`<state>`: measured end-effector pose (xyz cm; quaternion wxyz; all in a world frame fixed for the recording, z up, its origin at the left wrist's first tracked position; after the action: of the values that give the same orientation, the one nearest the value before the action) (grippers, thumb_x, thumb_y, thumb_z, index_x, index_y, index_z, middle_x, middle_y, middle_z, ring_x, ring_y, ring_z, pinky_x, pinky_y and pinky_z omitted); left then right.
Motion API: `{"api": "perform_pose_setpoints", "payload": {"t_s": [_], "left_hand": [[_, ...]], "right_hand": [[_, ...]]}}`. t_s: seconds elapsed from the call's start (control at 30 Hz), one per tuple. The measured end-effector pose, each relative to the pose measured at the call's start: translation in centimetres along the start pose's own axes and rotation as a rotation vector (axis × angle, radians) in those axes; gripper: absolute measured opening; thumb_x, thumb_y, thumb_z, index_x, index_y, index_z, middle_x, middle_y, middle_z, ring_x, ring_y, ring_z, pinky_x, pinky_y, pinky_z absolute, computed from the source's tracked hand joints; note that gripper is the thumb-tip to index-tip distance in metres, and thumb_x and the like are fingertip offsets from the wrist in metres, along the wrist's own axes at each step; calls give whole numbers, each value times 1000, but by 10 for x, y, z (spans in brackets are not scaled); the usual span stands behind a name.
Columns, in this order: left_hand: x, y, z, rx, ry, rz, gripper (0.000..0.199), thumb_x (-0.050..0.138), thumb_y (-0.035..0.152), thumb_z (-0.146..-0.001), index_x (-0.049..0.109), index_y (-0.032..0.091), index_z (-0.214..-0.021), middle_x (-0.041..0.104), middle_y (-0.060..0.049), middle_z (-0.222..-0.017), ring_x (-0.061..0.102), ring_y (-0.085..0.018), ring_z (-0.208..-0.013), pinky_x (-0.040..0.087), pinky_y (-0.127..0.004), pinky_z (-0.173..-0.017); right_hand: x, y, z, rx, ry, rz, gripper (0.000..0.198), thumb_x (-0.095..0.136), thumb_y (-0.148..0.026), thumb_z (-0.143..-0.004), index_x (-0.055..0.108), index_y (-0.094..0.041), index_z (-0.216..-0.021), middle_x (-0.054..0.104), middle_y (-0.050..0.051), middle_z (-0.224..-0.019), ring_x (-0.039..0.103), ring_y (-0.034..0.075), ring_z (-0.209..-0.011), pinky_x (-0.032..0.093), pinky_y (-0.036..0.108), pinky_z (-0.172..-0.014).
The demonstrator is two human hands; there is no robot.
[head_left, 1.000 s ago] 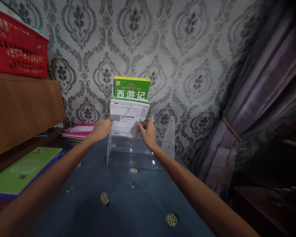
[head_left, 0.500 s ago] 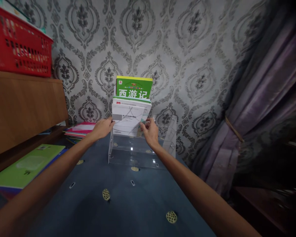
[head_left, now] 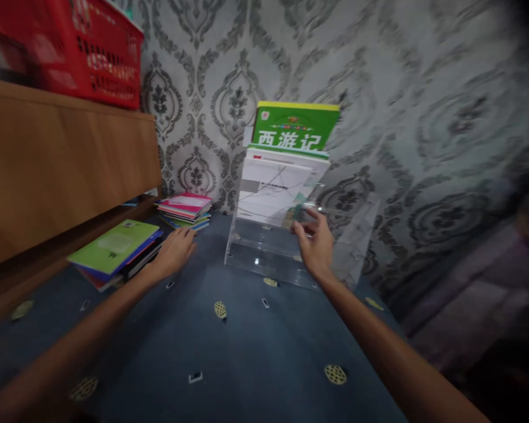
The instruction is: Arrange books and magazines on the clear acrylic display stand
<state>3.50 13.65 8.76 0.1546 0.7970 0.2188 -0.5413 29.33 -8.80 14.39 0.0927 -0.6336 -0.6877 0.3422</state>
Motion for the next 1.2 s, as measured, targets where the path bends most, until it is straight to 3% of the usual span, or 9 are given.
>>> {"api": "perform_pose_setpoints", "payload": {"t_s": [0.13,0.27,0.43,0.53,0.67,0.8,0.93,1.1,1.2], "left_hand": [[-3,-65,47,-284,-64,-202,40,42,28,-96,56,11,-129,53,-25,-143,44,-39,-137,36,-59,-110],[-6,-120,78,-522,-241,-165,66,37,57,-94,50,7,-136,49,-30,-145,43,-48,-135,42,-70,-97],[-4,-141,91,-506,-397,-105,89,46,74,-84,43,12,-147,39,-27,-156,35,-50,-143,41,-69,-100],[-3,-149,102,-456,-483,-108,98,56,71,-79,33,14,-156,27,-24,-164,25,-46,-150,36,-63,-110],[-4,-163,123,-363,-568,-134,100,60,59,-80,23,13,-160,18,-22,-166,19,-40,-154,31,-55,-117],[-12,-174,140,-304,-513,-112,88,59,42,-79,30,15,-158,25,-18,-165,27,-35,-152,32,-46,-118],[-21,-181,152,-306,-459,-41,74,50,34,-80,42,19,-153,39,-10,-161,40,-33,-147,36,-45,-117],[-42,-182,152,-302,-317,34,62,33,35,-88,54,16,-143,61,-10,-144,61,-30,-127,46,-41,-108],[-50,-180,148,-392,-233,13,60,31,39,-92,54,19,-143,69,-10,-132,66,-31,-118,51,-41,-100]], "right_hand": [[19,-4,59,24,-172,-34,42,54,-44,-92,56,-20,-127,73,6,-81,72,27,-82,53,37,-69],[53,-13,119,32,-400,-76,36,50,-40,-95,58,-22,-125,73,5,-82,72,24,-76,53,34,-63],[83,-30,161,6,-612,-113,30,48,-36,-96,63,-26,-121,75,4,-85,73,24,-78,57,37,-72],[88,-37,171,13,-722,-159,28,48,-36,-97,66,-27,-115,77,5,-89,74,25,-83,58,38,-73],[85,-37,171,39,-728,-192,27,48,-37,-97,69,-25,-108,77,5,-88,74,24,-81,59,39,-76],[84,-37,170,39,-728,-200,26,48,-36,-96,71,-26,-105,77,4,-90,74,25,-83,59,40,-79],[84,-40,170,32,-744,-198,26,49,-36,-96,72,-27,-105,77,5,-91,74,25,-84,59,40,-80],[83,-40,170,29,-729,-194,26,49,-36,-97,72,-27,-104,78,5,-94,73,25,-85,59,42,-81],[83,-40,171,15,-719,-195,25,50,-36,-96,72,-27,-103,78,5,-94,73,25,-85,59,41,-80]]}}
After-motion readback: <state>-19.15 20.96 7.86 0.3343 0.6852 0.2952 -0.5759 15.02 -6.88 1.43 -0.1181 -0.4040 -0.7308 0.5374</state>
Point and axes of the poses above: each hand's wrist, its own z-axis away from the middle knuckle, its own x-axis out of the palm, y = z × x, the point moved 7 cm from there along -z, towards the middle knuckle
